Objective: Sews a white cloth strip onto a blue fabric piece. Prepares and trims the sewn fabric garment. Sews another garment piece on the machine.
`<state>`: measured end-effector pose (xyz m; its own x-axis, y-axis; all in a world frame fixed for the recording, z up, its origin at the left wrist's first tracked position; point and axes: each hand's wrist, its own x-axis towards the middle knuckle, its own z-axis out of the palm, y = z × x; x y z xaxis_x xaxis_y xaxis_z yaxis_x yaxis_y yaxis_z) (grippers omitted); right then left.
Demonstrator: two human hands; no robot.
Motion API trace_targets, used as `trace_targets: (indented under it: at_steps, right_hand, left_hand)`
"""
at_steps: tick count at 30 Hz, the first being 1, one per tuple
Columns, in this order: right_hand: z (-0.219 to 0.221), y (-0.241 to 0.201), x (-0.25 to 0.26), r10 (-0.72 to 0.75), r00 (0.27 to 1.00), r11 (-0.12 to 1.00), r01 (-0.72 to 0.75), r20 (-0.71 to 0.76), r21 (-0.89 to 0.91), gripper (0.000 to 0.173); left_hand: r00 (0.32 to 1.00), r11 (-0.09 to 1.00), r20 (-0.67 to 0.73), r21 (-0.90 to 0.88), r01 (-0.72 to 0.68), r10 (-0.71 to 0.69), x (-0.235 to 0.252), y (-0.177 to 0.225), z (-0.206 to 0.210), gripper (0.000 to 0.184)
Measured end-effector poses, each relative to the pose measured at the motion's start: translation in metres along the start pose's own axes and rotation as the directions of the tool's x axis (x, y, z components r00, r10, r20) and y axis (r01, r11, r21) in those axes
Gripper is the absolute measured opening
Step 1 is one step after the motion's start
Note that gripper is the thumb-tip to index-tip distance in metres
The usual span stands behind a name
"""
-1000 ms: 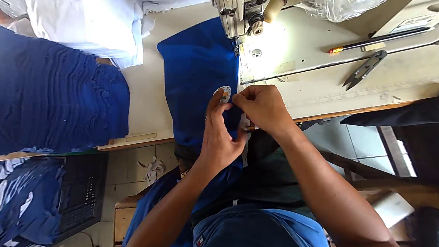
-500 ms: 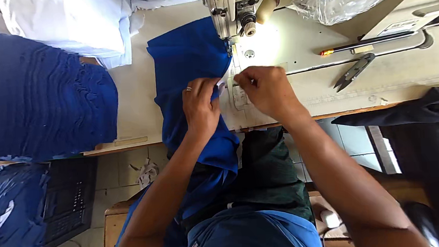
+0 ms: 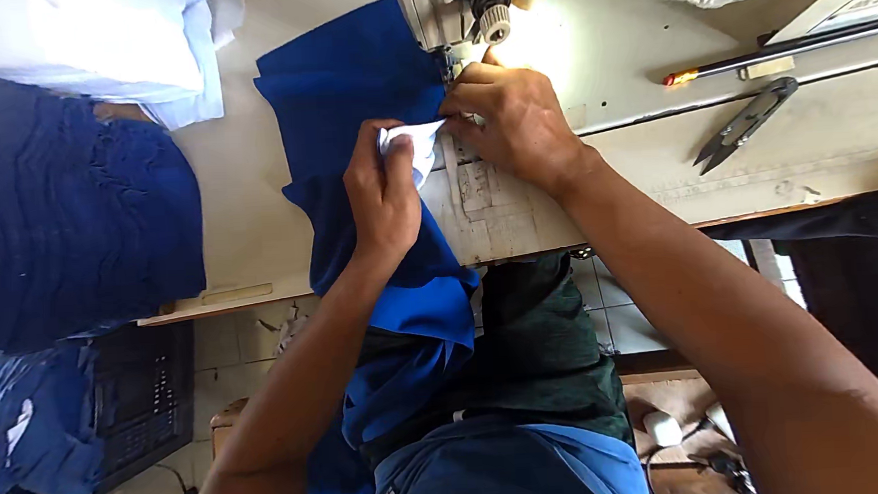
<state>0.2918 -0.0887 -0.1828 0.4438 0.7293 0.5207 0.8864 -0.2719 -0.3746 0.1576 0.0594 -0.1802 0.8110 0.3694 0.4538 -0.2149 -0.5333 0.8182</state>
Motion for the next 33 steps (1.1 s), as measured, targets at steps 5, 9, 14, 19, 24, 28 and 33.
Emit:
trace_targets:
  at_steps: [5,9,14,19,24,28,33]
  right_hand:
    - [0.001,0.003,0.001,0.005,1.0,1.0,-0.005,-0.023,0.016,0.018]
    - [0.002,0.004,0.001,0.0,1.0,1.0,0.0,-0.012,0.013,0.02]
    - [0.003,0.004,0.003,-0.029,0.999,0.999,0.029,-0.021,0.015,0.024]
    - [0.003,0.001,0.001,-0.03,0.996,0.999,0.032,-0.082,0.013,0.024]
    - [0.003,0.001,0.001,-0.003,0.993,1.0,0.003,-0.117,-0.003,0.018]
    - [-0.001,0.0,-0.005,-0.015,0.998,1.0,0.014,-0.053,-0.017,0.021]
    - [-0.003,-0.002,-0.013,-0.072,0.993,0.997,0.072,-0.093,0.002,0.019]
  left_hand:
    - [0.979,0.901,0.081,0.383,-0.206,0.19,0.016,-0.011,-0.006,0.047]
    - [0.912,0.838,0.178,0.361,-0.409,0.368,0.032,-0.026,-0.022,0.022]
    - [0.866,0.803,0.214,0.323,-0.5,0.453,0.036,-0.026,-0.023,0.016]
    - [0.84,0.766,0.23,0.344,-0.543,0.492,0.03,-0.019,-0.016,0.014]
    - [0.825,0.754,0.263,0.336,-0.564,0.5,0.03,-0.019,-0.015,0.015]
    - [0.824,0.762,0.298,0.321,-0.563,0.482,0.026,-0.017,-0.013,0.017]
    - [0.817,0.769,0.311,0.292,-0.568,0.485,0.023,-0.017,-0.01,0.015]
